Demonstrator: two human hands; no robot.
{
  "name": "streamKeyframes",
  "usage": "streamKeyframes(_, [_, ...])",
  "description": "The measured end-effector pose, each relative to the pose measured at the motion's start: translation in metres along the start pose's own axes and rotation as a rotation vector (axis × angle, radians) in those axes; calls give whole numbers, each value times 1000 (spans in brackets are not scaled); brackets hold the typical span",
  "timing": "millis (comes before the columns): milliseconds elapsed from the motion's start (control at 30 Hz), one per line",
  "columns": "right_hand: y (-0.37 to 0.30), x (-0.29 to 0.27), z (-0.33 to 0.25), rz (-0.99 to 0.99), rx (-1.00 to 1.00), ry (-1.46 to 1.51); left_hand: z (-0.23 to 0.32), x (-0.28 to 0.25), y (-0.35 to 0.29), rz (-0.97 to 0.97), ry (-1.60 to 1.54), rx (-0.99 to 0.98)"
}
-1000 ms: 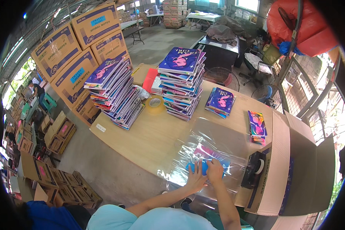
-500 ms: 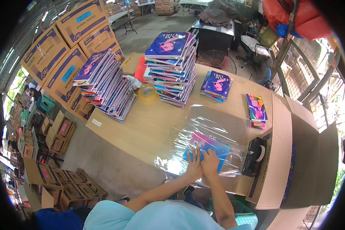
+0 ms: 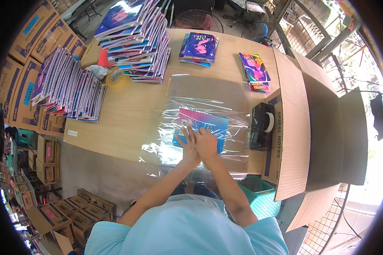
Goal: The person wraps spiral notebooks in clear plastic bags on a wooden table. They place a notebook into a bag, fold the plastic over, and seal it with tape from a dispenser. The wrapped notebooks are then placed into a cardboard box.
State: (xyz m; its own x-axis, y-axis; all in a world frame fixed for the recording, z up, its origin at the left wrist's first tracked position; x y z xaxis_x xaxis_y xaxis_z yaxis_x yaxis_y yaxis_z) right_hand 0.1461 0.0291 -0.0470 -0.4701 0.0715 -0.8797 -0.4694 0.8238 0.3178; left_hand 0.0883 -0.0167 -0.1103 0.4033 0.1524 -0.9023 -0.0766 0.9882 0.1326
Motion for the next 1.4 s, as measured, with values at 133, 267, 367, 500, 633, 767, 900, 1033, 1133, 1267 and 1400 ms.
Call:
streamKeyframes(133, [0, 7, 0, -33, -6, -17, 4, -7, 2, -12, 6, -12])
streamKeyframes(267, [5, 8, -2, -115, -27, -92, 2, -8, 5, -31, -19, -24])
streamKeyframes(367, [4, 13, 2, -266, -57, -146, 0, -13, 4, -57, -85, 3])
streamKeyframes(500, [-2, -6, -6, -466, -24, -86, -28, -93, -23, -452, 5, 155])
streamKeyframes(633, [-28, 2, -19, -437, -16, -230, -34, -162, 33, 249, -21, 220])
streamKeyframes(767, [-31, 11, -22, -405, -76, -339, -31, -137, 98, 73, 211, 893])
streamKeyframes(900, [-34, 17, -15, -361, -59, -298, -143, -127, 79, -279, -163, 246])
streamKeyframes(1033, [-39, 14, -16, -343, -11, -255, -47, -154, -12, 393, -373, 282])
streamKeyframes(1133, [-40, 8, -21, -231, -75, -204, -1, -91, -4, 79, -270, 432])
streamKeyframes(1267, [-46, 23, -8, -201, -74, -240, -11, -80, -4, -110, -298, 156])
streamKeyframes(1400, [-70, 2, 18, -221, 178, 48, -8, -73, -17, -25, -118, 234])
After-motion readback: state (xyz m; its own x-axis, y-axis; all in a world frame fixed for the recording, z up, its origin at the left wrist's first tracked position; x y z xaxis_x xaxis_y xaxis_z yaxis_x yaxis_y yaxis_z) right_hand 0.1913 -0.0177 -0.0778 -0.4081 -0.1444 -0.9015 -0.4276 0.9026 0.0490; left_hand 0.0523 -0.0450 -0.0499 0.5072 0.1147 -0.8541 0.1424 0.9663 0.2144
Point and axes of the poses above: each hand's wrist, its own y-axis towards the middle knuckle, its own x-axis out of the palm, z = x × y, the point moved 4 cm from there along y, towards the middle knuckle, and after that the axes turned 2 degrees about -y, right-handed, at the moved point
